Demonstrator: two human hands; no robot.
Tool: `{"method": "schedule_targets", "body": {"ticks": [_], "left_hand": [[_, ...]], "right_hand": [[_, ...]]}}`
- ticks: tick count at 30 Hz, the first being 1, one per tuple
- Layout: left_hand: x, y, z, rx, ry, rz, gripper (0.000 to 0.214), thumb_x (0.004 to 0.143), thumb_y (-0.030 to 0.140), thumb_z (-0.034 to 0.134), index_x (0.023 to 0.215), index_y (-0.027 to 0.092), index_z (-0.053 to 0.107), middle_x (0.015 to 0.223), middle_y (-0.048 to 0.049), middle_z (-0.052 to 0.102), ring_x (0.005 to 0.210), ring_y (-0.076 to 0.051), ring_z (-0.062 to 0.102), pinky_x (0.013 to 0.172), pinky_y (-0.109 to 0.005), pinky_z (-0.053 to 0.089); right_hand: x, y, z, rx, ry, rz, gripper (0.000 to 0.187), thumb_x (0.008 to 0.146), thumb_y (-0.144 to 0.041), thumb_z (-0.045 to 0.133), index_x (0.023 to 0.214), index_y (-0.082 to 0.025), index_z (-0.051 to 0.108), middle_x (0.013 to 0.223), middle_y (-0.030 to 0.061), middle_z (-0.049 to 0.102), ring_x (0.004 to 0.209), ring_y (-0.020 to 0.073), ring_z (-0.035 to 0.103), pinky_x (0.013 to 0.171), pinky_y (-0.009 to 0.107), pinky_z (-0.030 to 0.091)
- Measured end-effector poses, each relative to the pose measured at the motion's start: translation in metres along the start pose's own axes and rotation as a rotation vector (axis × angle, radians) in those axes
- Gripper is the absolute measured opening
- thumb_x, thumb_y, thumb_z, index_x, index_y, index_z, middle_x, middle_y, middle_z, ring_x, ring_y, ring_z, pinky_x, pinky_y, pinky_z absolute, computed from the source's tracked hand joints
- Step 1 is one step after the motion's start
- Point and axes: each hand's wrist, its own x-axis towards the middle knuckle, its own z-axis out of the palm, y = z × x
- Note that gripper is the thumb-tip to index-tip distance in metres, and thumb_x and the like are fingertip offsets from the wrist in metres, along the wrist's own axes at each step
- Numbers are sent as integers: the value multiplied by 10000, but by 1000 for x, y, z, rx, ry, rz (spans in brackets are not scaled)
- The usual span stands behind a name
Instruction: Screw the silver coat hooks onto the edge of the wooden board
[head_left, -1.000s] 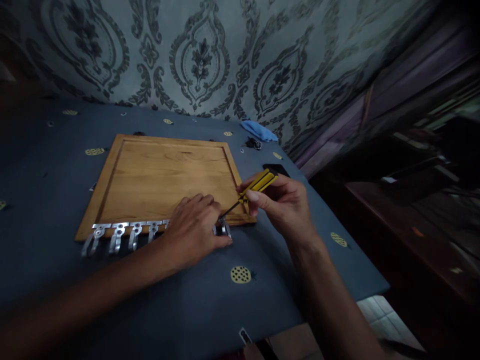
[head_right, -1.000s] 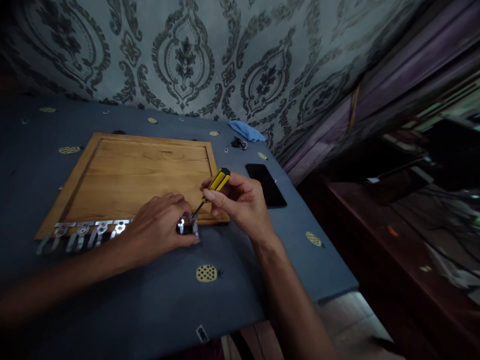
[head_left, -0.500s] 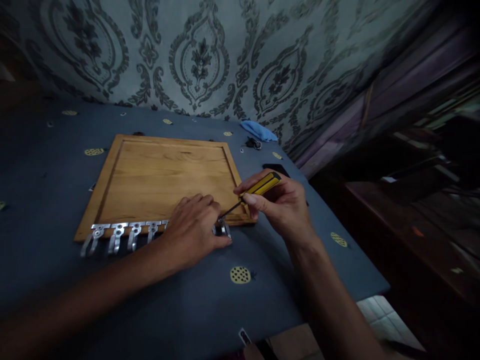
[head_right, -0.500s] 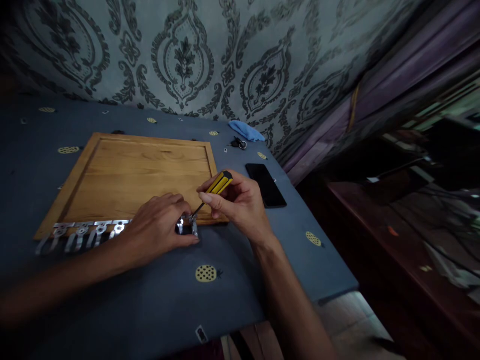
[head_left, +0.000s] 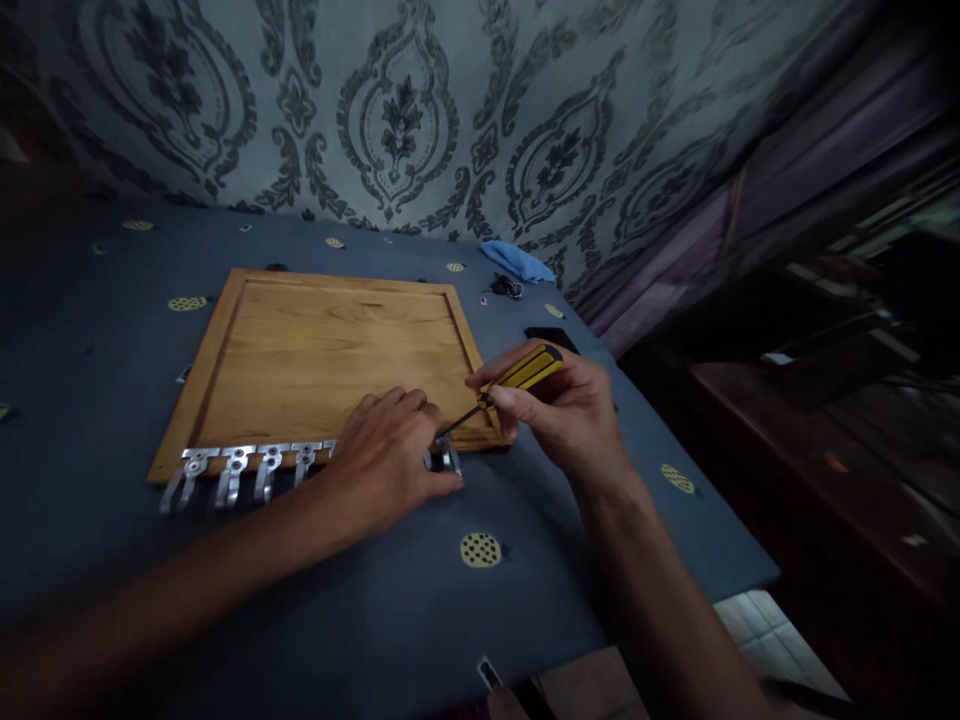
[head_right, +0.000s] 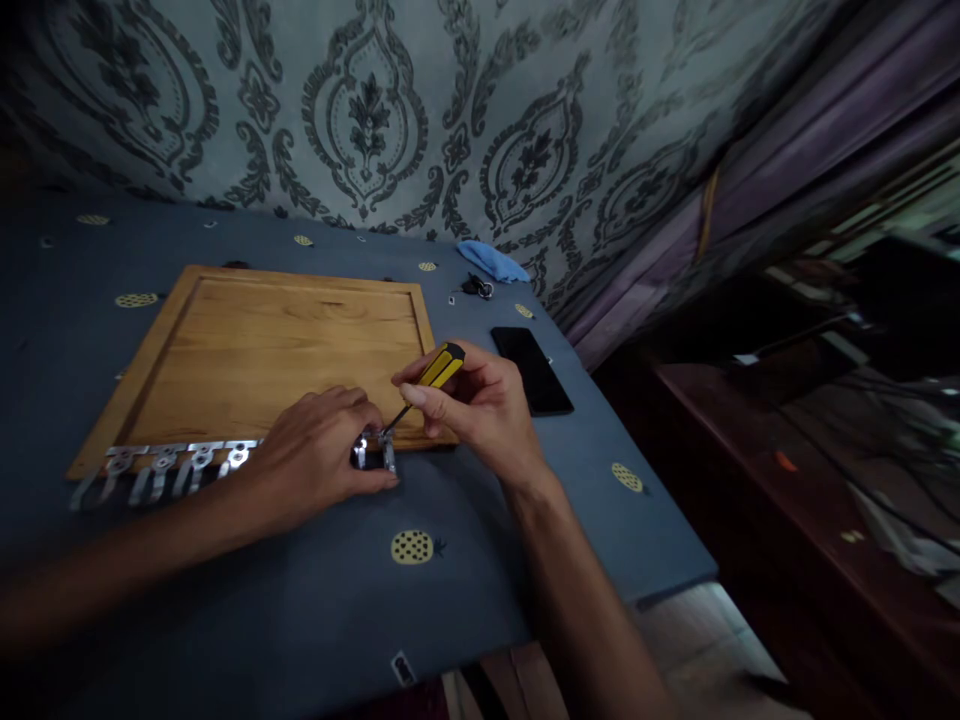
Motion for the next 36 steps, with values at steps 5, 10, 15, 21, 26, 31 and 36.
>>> {"method": "schedule_targets", "body": {"ticks": [5, 10, 15, 21, 26, 31, 36], "left_hand": [[0, 0, 1, -6, 10, 4, 386, 845, 460, 805, 1057, 163, 678, 1068, -77, 659, 1091, -307, 608, 989, -473, 478], [1, 1, 1, -2, 1, -8, 392, 846, 462, 804, 1068, 163, 682, 1074, -77, 656, 1096, -307, 609, 996, -473, 475], [1, 1, 0, 0, -8, -7, 391, 844, 461, 805, 1064, 161, 686, 1064, -77, 656, 1091, -306, 611, 993, -470, 478], [1, 0, 1, -5, 15, 2, 380, 833, 466, 814, 1043, 173, 690, 1047, -71, 658, 1081, -306, 617, 984, -463, 482], [1, -1, 2, -9, 18, 0, 388, 831, 461, 816, 1054, 168, 692, 1054, -73, 657, 1084, -311, 617, 980, -466, 479], [1, 0, 1, -2, 9, -2, 394, 836, 463, 811, 1063, 165, 686, 1060, -73, 657, 1076, -307, 616, 972, -465, 478], [1, 1, 0, 10, -9, -12, 383, 841, 470, 803, 1047, 172, 681, 1066, -73, 660, 1083, -303, 615, 973, -455, 479]], "right_hand": [[-2, -2, -3, 34, -35, 41, 308, 739, -413, 904, 919, -194, 784, 810, 25, 782, 487, 86, 611, 462, 218, 534], [-3, -2, -6, 25, -49, 41, 253, 794, -376, 869, 970, -203, 813, 848, 26, 787, 492, 76, 624, 495, 219, 538], [1, 0, 0, 26, 12, -15, 274, 690, -363, 938, 749, -177, 746, 792, 19, 780, 410, 63, 577, 392, 194, 496], [0, -3, -6, 64, -58, 32, 301, 770, -348, 893, 1024, -217, 796, 855, 12, 786, 531, 69, 646, 509, 182, 558], [-1, -2, -6, 38, -41, -4, 182, 768, -323, 895, 893, -217, 818, 832, 6, 782, 479, 54, 621, 486, 182, 539], [0, -3, -1, 26, -12, 2, 280, 680, -377, 945, 759, -192, 750, 763, 6, 770, 438, 72, 591, 407, 194, 509], [-2, -4, -8, 22, -56, 52, 334, 794, -411, 866, 1040, -204, 776, 859, 29, 790, 534, 93, 642, 521, 229, 558]]}}
